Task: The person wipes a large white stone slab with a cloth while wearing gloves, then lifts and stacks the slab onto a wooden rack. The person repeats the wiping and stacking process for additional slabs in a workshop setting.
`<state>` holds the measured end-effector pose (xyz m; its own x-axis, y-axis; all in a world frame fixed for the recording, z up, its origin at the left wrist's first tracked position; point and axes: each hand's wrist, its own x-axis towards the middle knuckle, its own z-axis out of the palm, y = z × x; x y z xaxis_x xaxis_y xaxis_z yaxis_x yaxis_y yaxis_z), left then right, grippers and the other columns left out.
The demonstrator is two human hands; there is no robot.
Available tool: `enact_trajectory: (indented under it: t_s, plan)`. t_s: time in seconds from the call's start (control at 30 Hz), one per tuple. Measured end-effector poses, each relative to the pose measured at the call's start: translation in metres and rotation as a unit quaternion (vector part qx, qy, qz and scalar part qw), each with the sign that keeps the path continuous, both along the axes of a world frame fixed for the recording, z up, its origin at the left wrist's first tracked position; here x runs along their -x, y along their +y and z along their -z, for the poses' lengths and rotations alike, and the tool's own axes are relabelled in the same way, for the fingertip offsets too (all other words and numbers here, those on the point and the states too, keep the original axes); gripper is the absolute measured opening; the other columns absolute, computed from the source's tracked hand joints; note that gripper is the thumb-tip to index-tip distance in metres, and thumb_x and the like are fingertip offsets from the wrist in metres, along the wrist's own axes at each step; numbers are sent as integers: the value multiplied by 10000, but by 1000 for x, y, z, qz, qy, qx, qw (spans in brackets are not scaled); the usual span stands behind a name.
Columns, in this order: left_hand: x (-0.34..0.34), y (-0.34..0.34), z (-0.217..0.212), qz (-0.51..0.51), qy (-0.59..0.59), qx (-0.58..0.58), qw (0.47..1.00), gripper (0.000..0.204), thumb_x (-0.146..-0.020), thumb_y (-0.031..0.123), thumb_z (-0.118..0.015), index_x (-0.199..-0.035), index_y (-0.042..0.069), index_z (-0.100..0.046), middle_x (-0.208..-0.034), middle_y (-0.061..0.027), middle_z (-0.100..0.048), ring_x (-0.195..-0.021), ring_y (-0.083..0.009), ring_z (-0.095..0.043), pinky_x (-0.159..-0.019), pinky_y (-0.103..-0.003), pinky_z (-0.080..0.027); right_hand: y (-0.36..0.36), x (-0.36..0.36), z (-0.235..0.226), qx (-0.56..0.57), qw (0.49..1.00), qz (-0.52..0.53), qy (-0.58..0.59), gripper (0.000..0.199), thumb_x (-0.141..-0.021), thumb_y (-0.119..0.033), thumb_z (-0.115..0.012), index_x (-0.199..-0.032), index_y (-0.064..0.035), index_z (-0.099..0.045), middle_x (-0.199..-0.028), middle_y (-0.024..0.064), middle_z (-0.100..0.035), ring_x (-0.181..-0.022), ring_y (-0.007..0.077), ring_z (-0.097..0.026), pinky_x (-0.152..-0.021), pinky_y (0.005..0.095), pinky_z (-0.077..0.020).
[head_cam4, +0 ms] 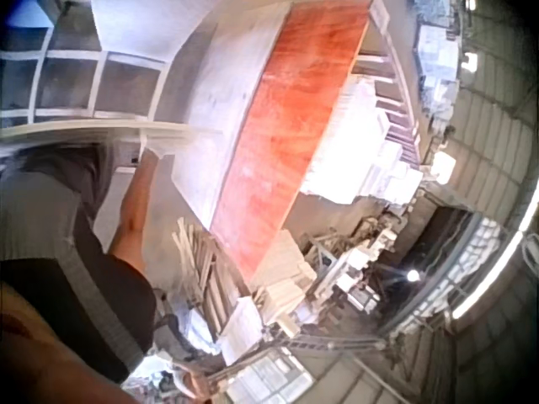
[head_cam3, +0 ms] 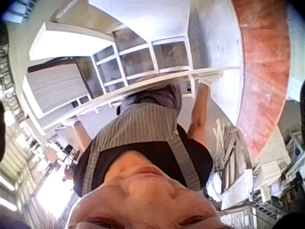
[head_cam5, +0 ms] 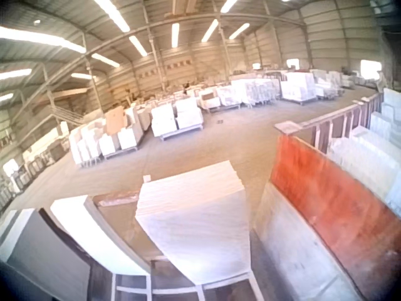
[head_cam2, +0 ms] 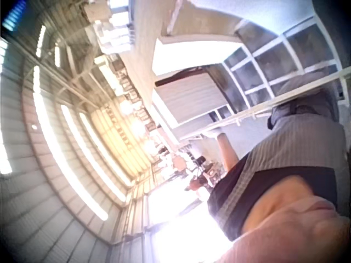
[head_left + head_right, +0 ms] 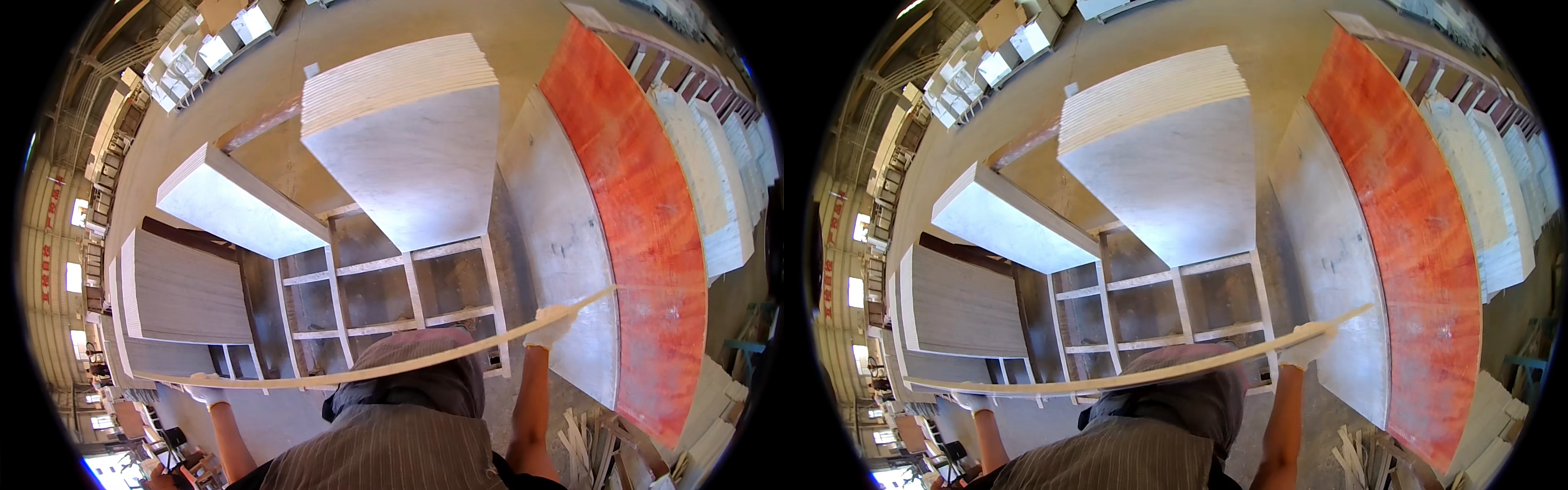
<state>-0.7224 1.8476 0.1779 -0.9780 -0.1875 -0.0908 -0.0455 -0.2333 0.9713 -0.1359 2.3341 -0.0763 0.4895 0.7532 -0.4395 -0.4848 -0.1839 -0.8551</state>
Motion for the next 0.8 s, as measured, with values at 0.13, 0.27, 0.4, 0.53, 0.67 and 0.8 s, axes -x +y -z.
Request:
enact_trajectory:
  t_s: [0.13,0.27,0.4,0.53,0.67,0.8]
  plan:
    - [-2,42,-63,-17,69,101,992,331,-972,391,-453,-1124,113,-548,-1107,-51,-574,-1033,-228,-556,-975,-404,-471,25,43,-31,135,979,129,78,420,-986,-468,-420,-803,-116,-559,-730,10,-578,-672,184,-603,-591,355,-512]
    - [0,95,-115,-25,130,205,970,431,-981,401,-378,-1226,68,-495,-1144,-89,-544,-1046,-251,-528,-961,-405,-421,10,58,63,152,979,83,104,350,-994,-400,-397,-794,-130,-497,-752,4,-485,-682,178,-559,-598,352,-503]
    - [-31,205,-129,-95,199,188,957,355,-1004,223,-376,-660,137,-368,-566,5,-342,-465,-93,-390,-368,-254,-343,-15,107,142,169,966,99,166,282,-935,-390,-464,-832,-133,-516,-740,19,-526,-637,193,-561,-575,359,-493]
    - [-35,249,-108,-36,274,260,925,338,-1007,193,-419,-680,129,-361,-544,21,-321,-406,-95,-346,-336,-231,-280,-42,153,211,172,945,130,246,246,-892,-383,-516,-855,-140,-514,-698,24,-530,-566,191,-536,-526,352,-466]
    - [-39,282,-75,-36,381,353,854,321,-996,193,-448,-689,116,-390,-560,3,-352,-418,-109,-362,-348,-240,-288,-62,188,270,219,923,180,260,229,-919,-320,-499,-784,-137,-476,-576,15,-424,-436,170,-439,-419,313,-396]
    - [-51,315,-54,-15,458,393,797,311,-986,201,-466,-696,101,-414,-577,-11,-377,-438,-124,-381,-365,-253,-303,-94,218,359,207,935,181,226,259,-928,-289,-496,-721,-138,-460,-574,18,-417,-450,171,-442,-425,313,-399]
